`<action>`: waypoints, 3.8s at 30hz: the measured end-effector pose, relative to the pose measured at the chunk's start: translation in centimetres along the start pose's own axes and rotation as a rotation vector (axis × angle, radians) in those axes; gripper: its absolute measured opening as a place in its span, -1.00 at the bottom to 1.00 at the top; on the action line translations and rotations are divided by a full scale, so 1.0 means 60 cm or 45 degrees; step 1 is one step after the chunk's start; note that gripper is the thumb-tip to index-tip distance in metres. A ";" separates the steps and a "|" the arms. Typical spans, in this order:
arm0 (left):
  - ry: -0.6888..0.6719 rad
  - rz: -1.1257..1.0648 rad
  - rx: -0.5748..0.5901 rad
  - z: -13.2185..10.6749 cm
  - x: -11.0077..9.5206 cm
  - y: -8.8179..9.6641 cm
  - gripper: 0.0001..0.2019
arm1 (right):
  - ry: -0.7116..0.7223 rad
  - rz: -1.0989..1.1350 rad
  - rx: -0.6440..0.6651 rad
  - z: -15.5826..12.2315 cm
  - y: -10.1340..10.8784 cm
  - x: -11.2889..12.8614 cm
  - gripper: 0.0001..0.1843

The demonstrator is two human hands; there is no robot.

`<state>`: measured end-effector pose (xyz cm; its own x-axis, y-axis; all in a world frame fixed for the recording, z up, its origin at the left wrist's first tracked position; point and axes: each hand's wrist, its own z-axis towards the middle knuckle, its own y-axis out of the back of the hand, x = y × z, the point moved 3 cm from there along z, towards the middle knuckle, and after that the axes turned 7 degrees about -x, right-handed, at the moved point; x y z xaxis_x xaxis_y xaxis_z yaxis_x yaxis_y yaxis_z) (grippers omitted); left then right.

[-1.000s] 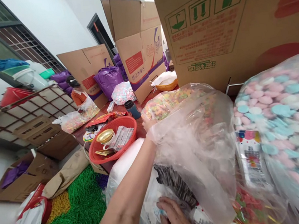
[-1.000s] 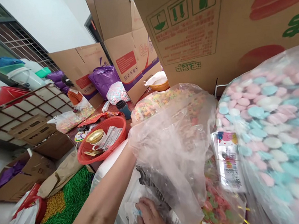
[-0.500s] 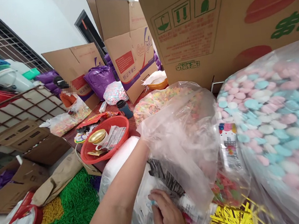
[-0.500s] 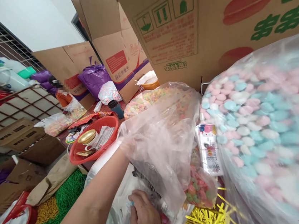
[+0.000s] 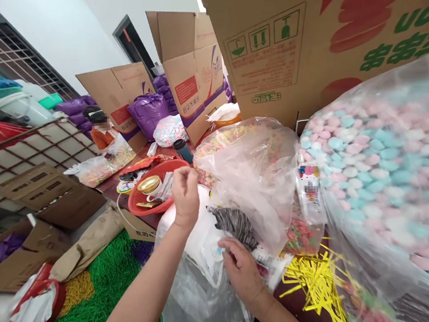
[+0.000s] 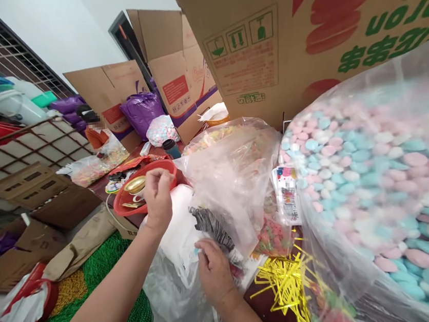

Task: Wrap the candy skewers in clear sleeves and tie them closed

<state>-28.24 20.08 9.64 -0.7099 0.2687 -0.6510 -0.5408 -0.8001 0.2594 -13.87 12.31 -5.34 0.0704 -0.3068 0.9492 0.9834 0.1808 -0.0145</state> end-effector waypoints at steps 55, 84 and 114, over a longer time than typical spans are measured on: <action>-0.397 0.225 0.929 -0.381 -0.216 -0.087 -0.70 | -0.511 -0.445 -0.799 -0.322 0.483 0.190 -0.79; -0.644 0.078 0.637 -0.360 -0.160 -0.011 -0.77 | -0.703 0.050 -0.282 -0.185 0.351 0.139 -0.49; 0.742 -0.598 1.666 -0.460 -0.256 -0.093 -0.79 | -0.592 0.025 -0.782 -0.255 0.443 0.142 -0.69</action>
<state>-1.86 5.61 -1.48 -0.2592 -0.1391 -0.9558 -0.8938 0.4096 0.1828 15.44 0.22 -2.44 0.1447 0.1397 0.9796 0.9087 -0.4105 -0.0757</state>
